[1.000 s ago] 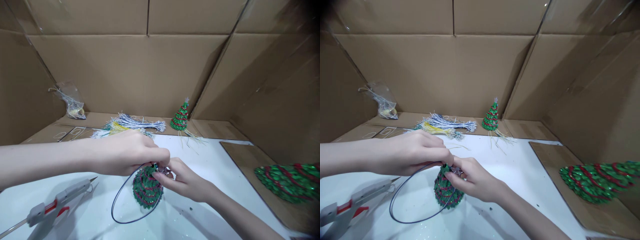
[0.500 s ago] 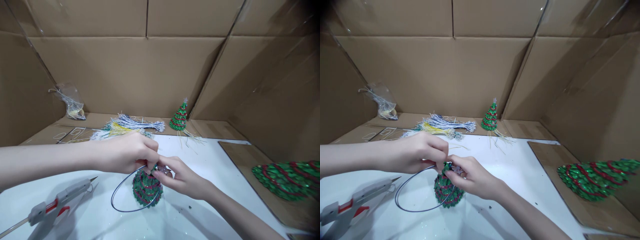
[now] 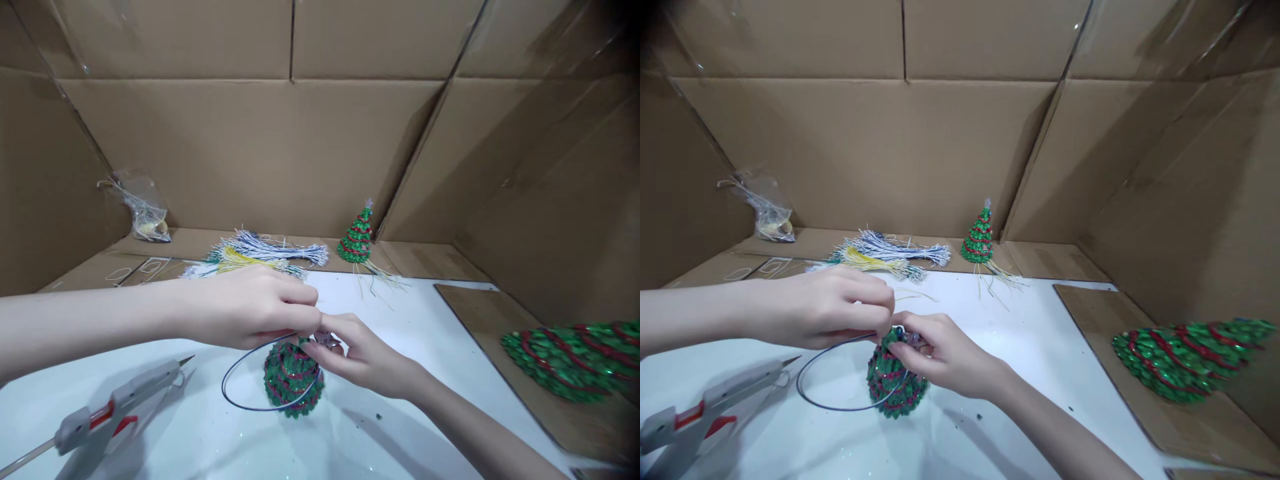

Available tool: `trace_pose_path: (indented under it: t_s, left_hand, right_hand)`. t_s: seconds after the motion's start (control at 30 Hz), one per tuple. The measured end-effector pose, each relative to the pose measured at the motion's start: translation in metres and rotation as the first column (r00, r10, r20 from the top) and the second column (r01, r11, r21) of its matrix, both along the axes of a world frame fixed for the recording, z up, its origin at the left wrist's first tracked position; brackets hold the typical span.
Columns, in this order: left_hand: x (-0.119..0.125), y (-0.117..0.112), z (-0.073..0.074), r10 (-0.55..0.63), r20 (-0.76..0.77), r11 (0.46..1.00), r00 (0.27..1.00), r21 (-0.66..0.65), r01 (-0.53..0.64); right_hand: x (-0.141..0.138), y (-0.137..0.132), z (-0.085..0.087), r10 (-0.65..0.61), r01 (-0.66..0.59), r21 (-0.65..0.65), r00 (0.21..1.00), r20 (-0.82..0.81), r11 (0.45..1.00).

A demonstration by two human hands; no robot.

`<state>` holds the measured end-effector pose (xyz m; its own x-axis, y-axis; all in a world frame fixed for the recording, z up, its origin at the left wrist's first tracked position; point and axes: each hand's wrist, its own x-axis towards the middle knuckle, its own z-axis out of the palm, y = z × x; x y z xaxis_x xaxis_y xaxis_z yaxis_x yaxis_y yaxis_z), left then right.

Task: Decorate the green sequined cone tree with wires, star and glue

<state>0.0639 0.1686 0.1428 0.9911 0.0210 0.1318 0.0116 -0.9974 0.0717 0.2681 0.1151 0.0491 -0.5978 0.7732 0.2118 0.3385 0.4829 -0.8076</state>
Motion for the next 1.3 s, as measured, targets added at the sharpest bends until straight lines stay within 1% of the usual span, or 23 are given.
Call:
trace_pose_path:
  t_s: [0.07,0.13,0.27,0.37,0.47,0.77,1.0,1.1,1.3]
  left_hand:
    - [0.000,0.001,-0.001,-0.022,0.008,0.999,1.000,0.035,0.022]
    - [0.000,0.002,-0.001,-0.025,0.015,0.999,1.000,0.030,0.024]
    - [0.001,0.005,-0.001,-0.011,0.020,0.998,1.000,-0.068,0.012]
    - [0.004,0.007,0.001,-0.008,0.019,0.986,1.000,-0.164,0.011]
    - [0.007,0.009,0.002,-0.004,0.035,0.972,0.999,-0.233,0.012]
    - [0.012,0.013,0.001,-0.013,0.022,0.933,1.000,-0.359,0.020]
    - [0.013,0.016,0.001,0.021,0.025,0.905,0.999,-0.426,-0.009]
    - [0.013,0.016,0.000,0.025,0.025,0.904,0.999,-0.427,-0.012]
    - [0.007,0.013,0.003,0.016,-0.022,0.932,1.000,-0.363,-0.023]
  right_hand:
    - [0.000,0.000,0.002,-0.001,0.001,0.018,1.000,0.022,1.000]
    - [0.001,-0.001,0.004,-0.006,0.005,0.047,0.999,0.033,0.999]
    - [0.003,-0.002,0.008,-0.027,0.023,0.087,0.999,0.039,0.996]
    - [0.003,-0.002,0.010,-0.024,0.020,0.087,0.999,0.047,0.996]
    - [0.003,-0.002,0.012,-0.017,0.014,0.072,0.999,0.052,0.997]
    - [0.002,0.001,0.010,-0.008,0.006,0.043,0.999,0.036,0.999]
    - [0.001,0.001,0.009,-0.022,0.021,0.059,0.999,0.028,0.998]
    - [0.001,0.001,0.010,-0.027,0.025,0.055,0.999,0.033,0.998]
    - [0.001,0.001,0.009,-0.023,0.021,0.052,0.999,0.023,0.998]
